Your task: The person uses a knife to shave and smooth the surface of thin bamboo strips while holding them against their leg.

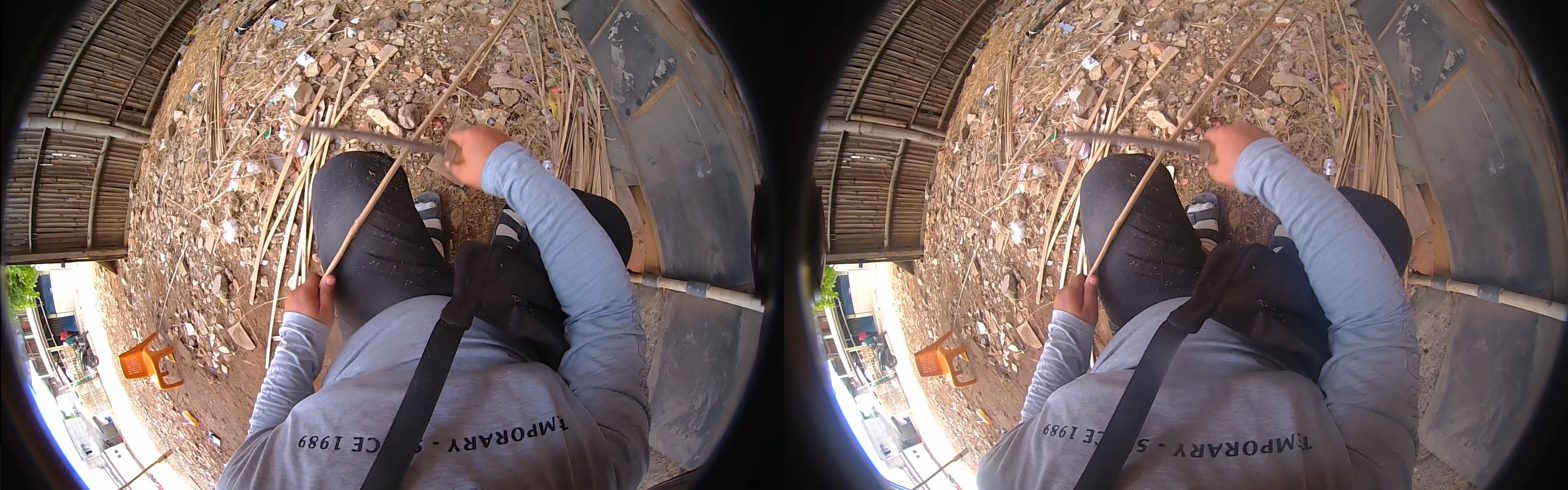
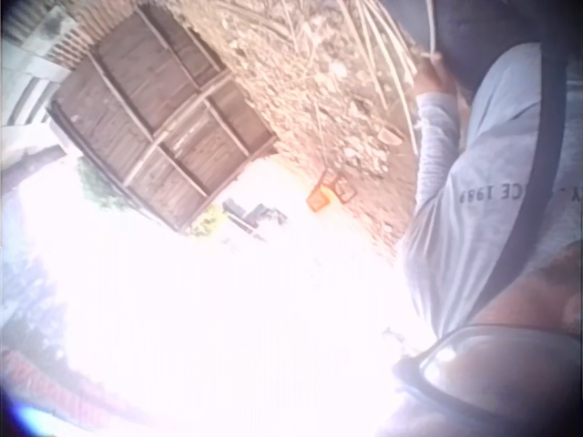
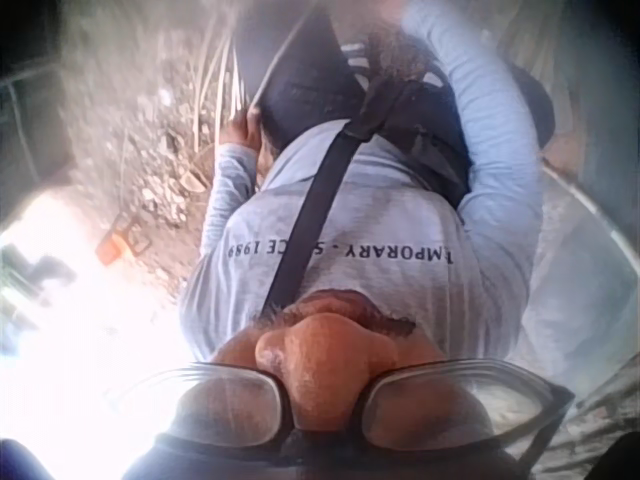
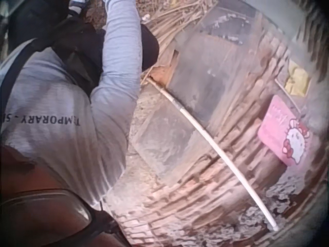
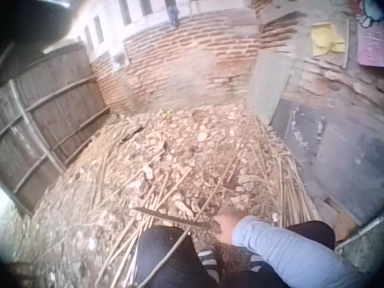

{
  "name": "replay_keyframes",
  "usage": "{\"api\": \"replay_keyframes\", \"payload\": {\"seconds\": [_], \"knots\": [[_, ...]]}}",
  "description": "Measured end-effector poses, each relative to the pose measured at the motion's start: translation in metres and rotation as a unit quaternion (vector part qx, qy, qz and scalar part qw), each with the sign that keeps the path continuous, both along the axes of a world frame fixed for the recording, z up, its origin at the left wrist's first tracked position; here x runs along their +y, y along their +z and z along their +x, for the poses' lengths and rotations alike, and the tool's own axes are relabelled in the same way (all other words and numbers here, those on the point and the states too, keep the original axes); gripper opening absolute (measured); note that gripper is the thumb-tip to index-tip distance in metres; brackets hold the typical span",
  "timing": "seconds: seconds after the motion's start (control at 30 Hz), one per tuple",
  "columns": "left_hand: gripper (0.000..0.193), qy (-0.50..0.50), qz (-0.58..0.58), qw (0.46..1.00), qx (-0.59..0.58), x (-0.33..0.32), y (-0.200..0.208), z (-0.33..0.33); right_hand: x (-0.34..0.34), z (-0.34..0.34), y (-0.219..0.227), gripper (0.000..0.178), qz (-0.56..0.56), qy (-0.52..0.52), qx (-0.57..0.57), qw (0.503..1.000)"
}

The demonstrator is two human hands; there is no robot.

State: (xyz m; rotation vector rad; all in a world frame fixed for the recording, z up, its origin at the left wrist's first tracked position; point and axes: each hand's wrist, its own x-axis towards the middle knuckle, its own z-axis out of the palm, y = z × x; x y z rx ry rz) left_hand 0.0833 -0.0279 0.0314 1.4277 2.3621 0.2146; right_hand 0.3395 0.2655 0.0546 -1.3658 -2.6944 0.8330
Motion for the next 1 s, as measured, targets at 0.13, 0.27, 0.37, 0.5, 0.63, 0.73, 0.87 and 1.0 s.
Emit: {"api": "replay_keyframes", "payload": {"seconds": [0.13,0.27,0.37,0.5,0.63,0.73,0.87,1.0], "knots": [[0.053,0.005,0.003,1.000,0.005,-0.002,-0.003,-0.002,0.001,-0.001,-0.003,0.030,0.037,-0.035,0.005,0.999],[0.052,0.000,-0.005,1.000,0.003,0.000,-0.002,-0.003,-0.021,-0.015,-0.002,0.031,-0.013,0.065,-0.043,0.997],[0.051,0.004,-0.003,1.000,-0.007,0.001,0.000,0.002,0.011,0.000,-0.014,0.030,0.015,-0.052,0.028,0.998],[0.050,-0.006,-0.011,1.000,0.026,0.006,0.010,0.002,0.001,-0.004,-0.005,0.024,0.037,-0.053,-0.008,0.998],[0.048,-0.017,-0.019,0.998,0.056,0.006,0.020,0.002,-0.011,-0.014,0.001,0.033,-0.026,0.035,-0.058,0.997],[0.045,-0.019,-0.019,0.999,0.044,0.013,0.025,0.005,0.022,0.007,-0.025,0.036,0.040,-0.086,0.011,0.995],[0.047,-0.018,-0.046,0.998,0.050,0.008,0.025,-0.003,-0.004,-0.010,-0.017,0.036,0.063,-0.032,-0.025,0.997],[0.048,-0.018,-0.025,0.999,0.039,0.012,0.016,-0.005,0.006,-0.012,-0.014,0.034,-0.003,-0.039,-0.014,0.999]]}}
